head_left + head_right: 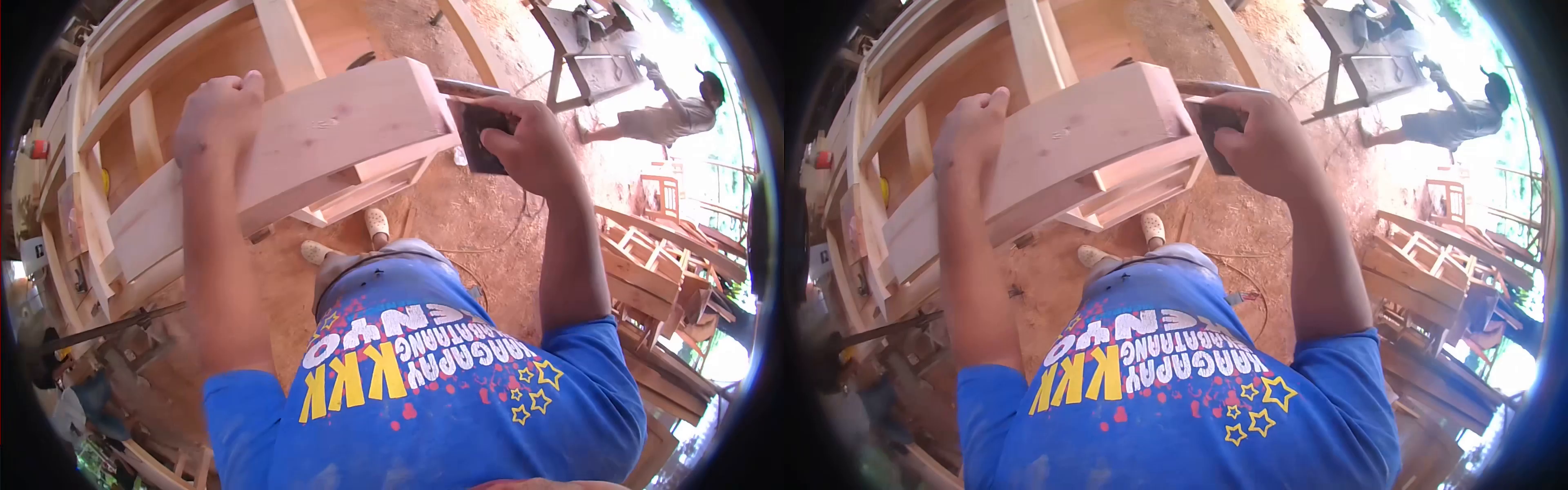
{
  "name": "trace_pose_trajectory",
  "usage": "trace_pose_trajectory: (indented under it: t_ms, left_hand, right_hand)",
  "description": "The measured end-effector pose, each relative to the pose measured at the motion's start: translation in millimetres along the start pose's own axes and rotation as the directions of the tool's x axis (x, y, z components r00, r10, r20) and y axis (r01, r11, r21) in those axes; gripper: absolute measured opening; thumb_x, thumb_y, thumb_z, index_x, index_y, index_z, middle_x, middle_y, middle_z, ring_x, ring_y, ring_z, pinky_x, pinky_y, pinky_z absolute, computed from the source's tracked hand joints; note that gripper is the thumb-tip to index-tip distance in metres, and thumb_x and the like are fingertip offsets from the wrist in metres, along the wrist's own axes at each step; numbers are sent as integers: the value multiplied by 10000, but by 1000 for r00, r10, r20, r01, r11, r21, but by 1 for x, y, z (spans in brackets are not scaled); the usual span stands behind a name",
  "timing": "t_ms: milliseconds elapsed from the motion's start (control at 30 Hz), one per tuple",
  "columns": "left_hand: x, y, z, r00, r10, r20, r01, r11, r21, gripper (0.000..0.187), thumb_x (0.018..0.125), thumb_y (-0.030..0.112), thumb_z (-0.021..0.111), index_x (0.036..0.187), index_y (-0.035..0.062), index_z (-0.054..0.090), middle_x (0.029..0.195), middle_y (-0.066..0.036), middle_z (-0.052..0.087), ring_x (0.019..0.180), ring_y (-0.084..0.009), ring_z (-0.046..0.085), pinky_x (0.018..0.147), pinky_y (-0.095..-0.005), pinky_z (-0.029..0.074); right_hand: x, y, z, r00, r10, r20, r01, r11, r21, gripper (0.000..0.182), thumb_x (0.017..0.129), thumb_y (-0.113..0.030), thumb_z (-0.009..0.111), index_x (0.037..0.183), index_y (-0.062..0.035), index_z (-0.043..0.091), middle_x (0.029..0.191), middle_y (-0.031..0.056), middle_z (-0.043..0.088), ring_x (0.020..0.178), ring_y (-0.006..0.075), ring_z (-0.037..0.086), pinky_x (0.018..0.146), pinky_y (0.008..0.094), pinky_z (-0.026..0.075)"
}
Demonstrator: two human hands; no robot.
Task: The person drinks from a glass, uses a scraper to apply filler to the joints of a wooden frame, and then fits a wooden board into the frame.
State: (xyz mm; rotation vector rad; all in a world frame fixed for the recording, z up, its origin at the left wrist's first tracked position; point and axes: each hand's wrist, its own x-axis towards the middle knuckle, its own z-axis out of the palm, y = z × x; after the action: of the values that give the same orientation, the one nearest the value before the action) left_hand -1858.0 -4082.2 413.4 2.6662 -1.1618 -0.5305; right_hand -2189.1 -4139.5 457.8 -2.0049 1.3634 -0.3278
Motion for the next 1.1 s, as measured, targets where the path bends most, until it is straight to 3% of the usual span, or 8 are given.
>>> trace_pose_trajectory:
  t_ms: [67, 300, 333, 367, 433, 500, 733, 1100]
  left_hand:
    - [-1, -4, 1, 1000, 22, -21, -21, 999, 25, 548, 1009, 526, 453, 1108, 88, 767, 1201, -187, 742, 1164, -388, 686, 1027, -497, 509]
    - [-4, 2, -9, 999, -14, 32, 14, 1000, -5, 535, 1017, 488, 460, 1128, 75, 782, 1223, -192, 742, 1161, -379, 698, 1040, -476, 525]
    - [-2, 3, -9, 999, -7, 33, 7, 1000, 2, 531, 1016, 489, 462, 1129, 80, 783, 1227, -192, 742, 1162, -379, 699, 1038, -474, 526]
    - [-1, 5, -9, 999, -18, 35, 18, 1000, -5, 526, 1014, 487, 465, 1126, 82, 782, 1214, -192, 744, 1153, -383, 700, 1030, -478, 527]
    - [-3, 5, -10, 998, -43, 43, 44, 999, -9, 516, 1011, 484, 472, 1122, 84, 779, 1188, -192, 748, 1135, -390, 702, 1014, -487, 531]
    - [-3, -1, -2, 999, 24, -45, -24, 1000, -1, 509, 1008, 479, 480, 1082, 76, 782, 1149, -194, 749, 1103, -395, 705, 986, -495, 539]
    - [-5, 3, -2, 994, 46, -97, -47, 999, -3, 509, 1002, 463, 500, 947, 45, 785, 1070, -190, 750, 1040, -381, 713, 933, -491, 557]
    - [-10, 6, -13, 1000, 2, 9, -2, 1000, -11, 524, 1013, 474, 469, 1061, 59, 785, 1121, -202, 756, 1098, -390, 708, 979, -486, 540]
  right_hand:
    - [6, -6, 6, 998, -60, 1, 60, 995, -83, 305, 830, -64, 644, 1096, 41, 751, 823, 182, 726, 724, 240, 696, 702, 375, 548]
    - [5, -45, -4, 984, -17, 178, 25, 999, -39, 329, 832, -53, 618, 1113, 37, 764, 813, 171, 732, 701, 226, 704, 686, 366, 561]
    - [7, -34, -6, 994, -9, 108, -1, 996, 92, 331, 826, -55, 611, 1104, 31, 769, 811, 139, 745, 715, 186, 710, 692, 347, 564]
    - [16, -37, -18, 973, 120, 197, -154, 974, 167, 420, 798, -14, 638, 1195, 91, 725, 966, 128, 772, 819, 166, 713, 767, 311, 592]
    - [44, -21, -30, 990, 66, 124, -100, 952, 290, 446, 774, -30, 662, 1194, 113, 714, 929, 132, 762, 779, 171, 705, 747, 310, 596]
    - [67, -19, -31, 992, 93, 83, -100, 991, 85, 446, 739, -57, 689, 1158, 86, 742, 874, 116, 745, 738, 177, 689, 700, 305, 571]
    - [99, -32, -16, 970, 167, 176, -150, 983, -109, 408, 717, -103, 719, 1094, 43, 779, 807, 118, 734, 690, 194, 686, 669, 320, 563]
    - [109, -87, 1, 983, -3, 183, 64, 943, -326, 309, 743, -86, 689, 1006, 32, 798, 808, 165, 752, 710, 232, 730, 675, 349, 585]
